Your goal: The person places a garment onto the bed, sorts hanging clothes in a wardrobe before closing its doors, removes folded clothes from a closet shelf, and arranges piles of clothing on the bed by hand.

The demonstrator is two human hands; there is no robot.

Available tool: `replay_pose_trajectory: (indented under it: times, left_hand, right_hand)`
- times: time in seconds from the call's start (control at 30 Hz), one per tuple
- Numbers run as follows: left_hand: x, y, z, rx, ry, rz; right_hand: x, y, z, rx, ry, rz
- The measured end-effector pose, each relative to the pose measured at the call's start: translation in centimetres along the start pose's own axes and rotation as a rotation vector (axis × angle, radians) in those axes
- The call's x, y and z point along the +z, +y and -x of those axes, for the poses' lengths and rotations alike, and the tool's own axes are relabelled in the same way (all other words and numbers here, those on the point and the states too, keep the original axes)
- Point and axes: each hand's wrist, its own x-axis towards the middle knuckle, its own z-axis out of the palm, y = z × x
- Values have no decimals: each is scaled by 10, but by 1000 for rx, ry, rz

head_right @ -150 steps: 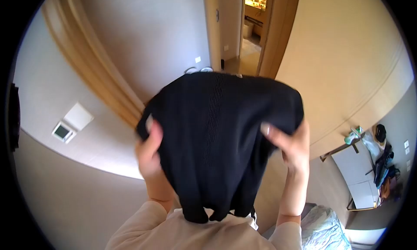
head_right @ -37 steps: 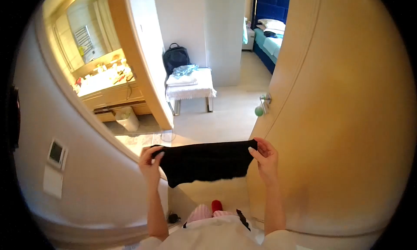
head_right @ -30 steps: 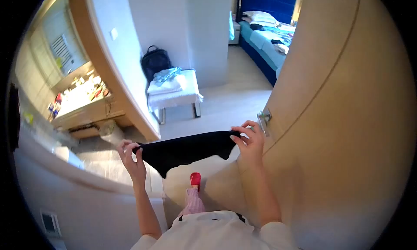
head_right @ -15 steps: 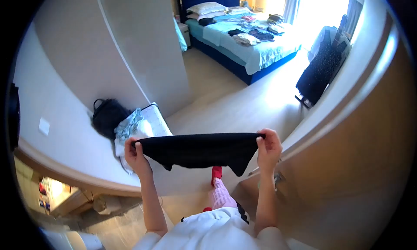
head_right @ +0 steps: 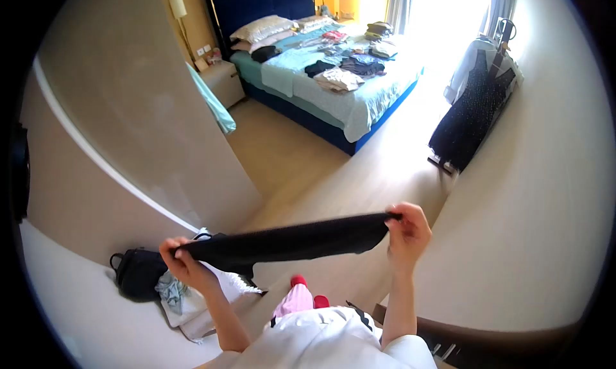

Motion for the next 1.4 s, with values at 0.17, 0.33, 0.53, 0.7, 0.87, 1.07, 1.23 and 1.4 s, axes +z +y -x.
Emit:
replay_pose_trajectory:
  times: [0.17, 0.33, 0.53, 0.7, 0.87, 1.07, 1.23, 1.4]
  left_hand:
    - [83, -115, -69, -73, -164, -165]
    - [175, -220, -145, -177, -318, -194]
    - [274, -315, -179, -323, -577, 1]
    - [322, -393, -197, -212, -945, -69]
    - [400, -460, -219, -212, -1135, -329]
    - [485, -541, -262, -223, -1005, -504]
    - [501, -596, -320, -23, -825, -230]
    - [549, -668, -385, -169, -966, -161]
  right_hand:
    - [18, 87, -88, 118, 32, 279]
    - [48, 153, -169, 102, 142, 385]
    - [49, 231, -242, 138, 284, 505]
    - [36, 294, -281, 222, 238, 400]
    - [45, 371, -372, 214, 189, 407]
    - [95, 463, -484, 421, 123, 519]
    - [139, 498, -537, -33, 13, 414]
    - [192, 548, -588, 225, -118, 712]
